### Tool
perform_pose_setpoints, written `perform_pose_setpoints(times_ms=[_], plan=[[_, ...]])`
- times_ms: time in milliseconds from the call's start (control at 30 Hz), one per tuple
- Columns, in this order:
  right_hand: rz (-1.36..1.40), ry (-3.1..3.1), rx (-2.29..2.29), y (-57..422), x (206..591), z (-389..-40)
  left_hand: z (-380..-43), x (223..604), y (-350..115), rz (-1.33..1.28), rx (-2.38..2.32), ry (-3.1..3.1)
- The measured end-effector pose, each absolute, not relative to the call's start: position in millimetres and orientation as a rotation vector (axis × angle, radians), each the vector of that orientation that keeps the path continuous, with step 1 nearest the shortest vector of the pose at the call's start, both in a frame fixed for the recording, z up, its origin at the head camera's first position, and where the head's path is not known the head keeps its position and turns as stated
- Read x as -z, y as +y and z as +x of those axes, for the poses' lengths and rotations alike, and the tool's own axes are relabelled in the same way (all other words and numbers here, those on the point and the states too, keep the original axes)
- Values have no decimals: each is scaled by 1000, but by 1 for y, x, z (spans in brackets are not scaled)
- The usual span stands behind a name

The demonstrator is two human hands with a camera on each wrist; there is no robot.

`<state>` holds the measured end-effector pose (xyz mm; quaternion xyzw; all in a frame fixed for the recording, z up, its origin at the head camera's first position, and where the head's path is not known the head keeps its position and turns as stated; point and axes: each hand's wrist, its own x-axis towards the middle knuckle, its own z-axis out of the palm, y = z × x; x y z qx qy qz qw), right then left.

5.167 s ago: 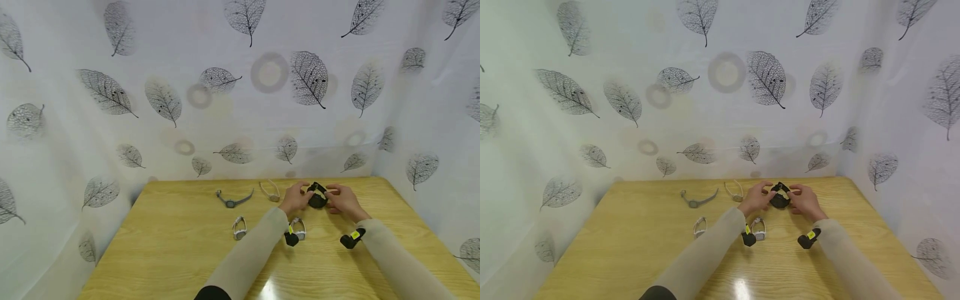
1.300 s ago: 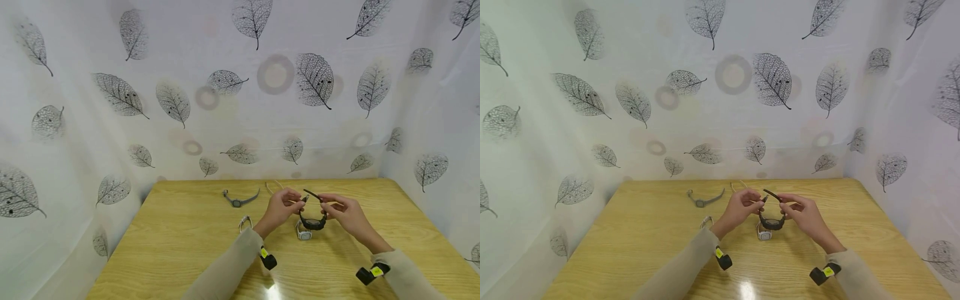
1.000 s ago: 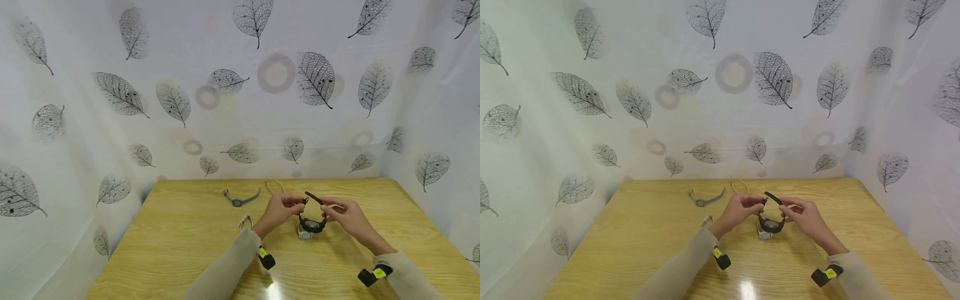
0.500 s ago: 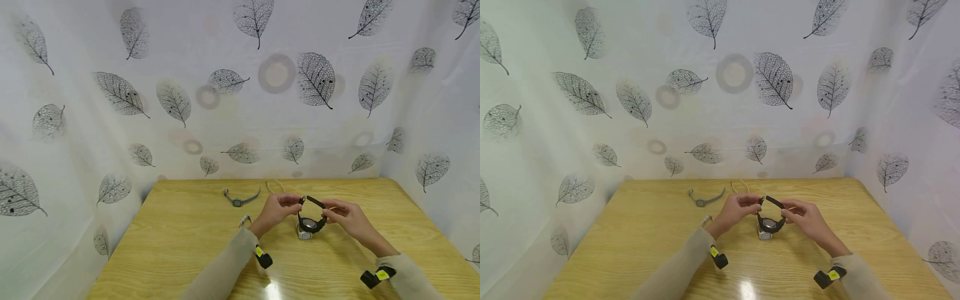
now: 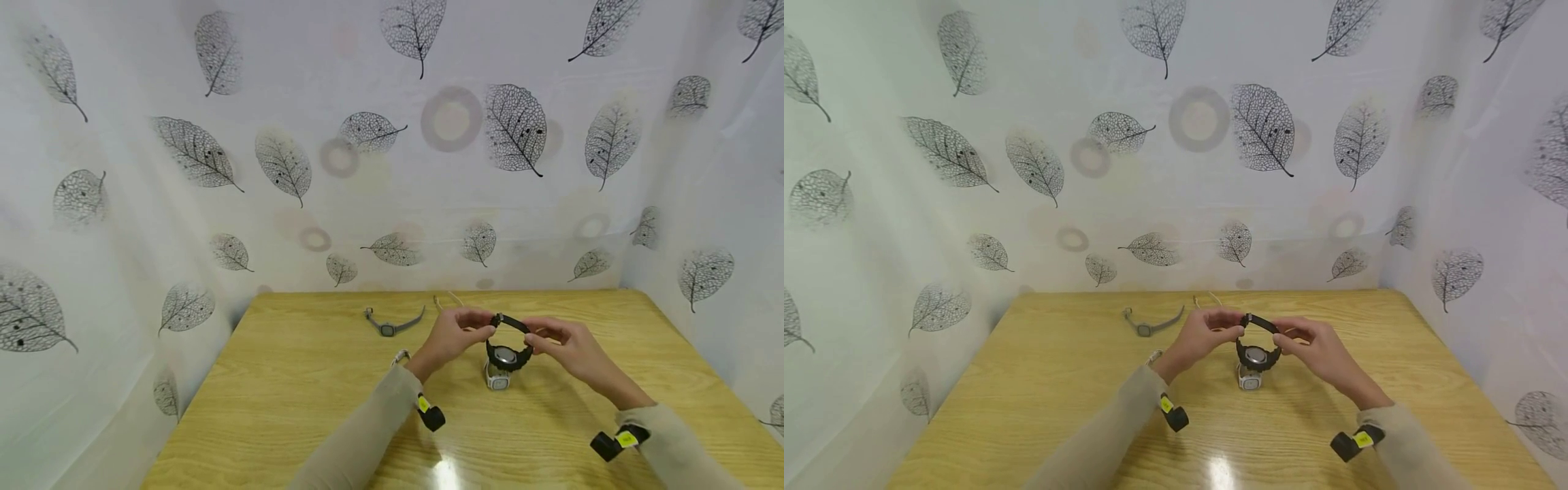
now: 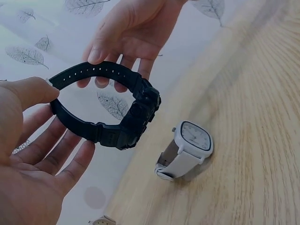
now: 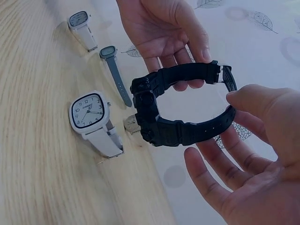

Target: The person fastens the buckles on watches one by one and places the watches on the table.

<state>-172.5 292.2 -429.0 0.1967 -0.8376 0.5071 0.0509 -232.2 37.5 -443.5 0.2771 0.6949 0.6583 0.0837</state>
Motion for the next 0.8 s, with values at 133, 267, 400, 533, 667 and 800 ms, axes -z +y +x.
perform_pose_setpoints(times_ms=[133, 267, 400, 533, 667, 800], plan=[[589, -2567, -1506, 290, 425, -174, -233, 442, 38, 857, -1961, 2085], [587, -2581, -1496, 289, 423, -174, -233, 441, 38, 859, -1970, 2075], [610, -2575, -1501, 289, 423, -175, -232, 441, 37, 828, -1997, 2059], [617, -2574, -1502, 287, 422, -177, -233, 440, 38, 823, -2030, 2053], [613, -2577, -1489, 286, 421, -178, -233, 439, 37, 835, -2033, 2049], [632, -2569, -1481, 285, 421, -179, -233, 439, 36, 842, -2016, 2050]])
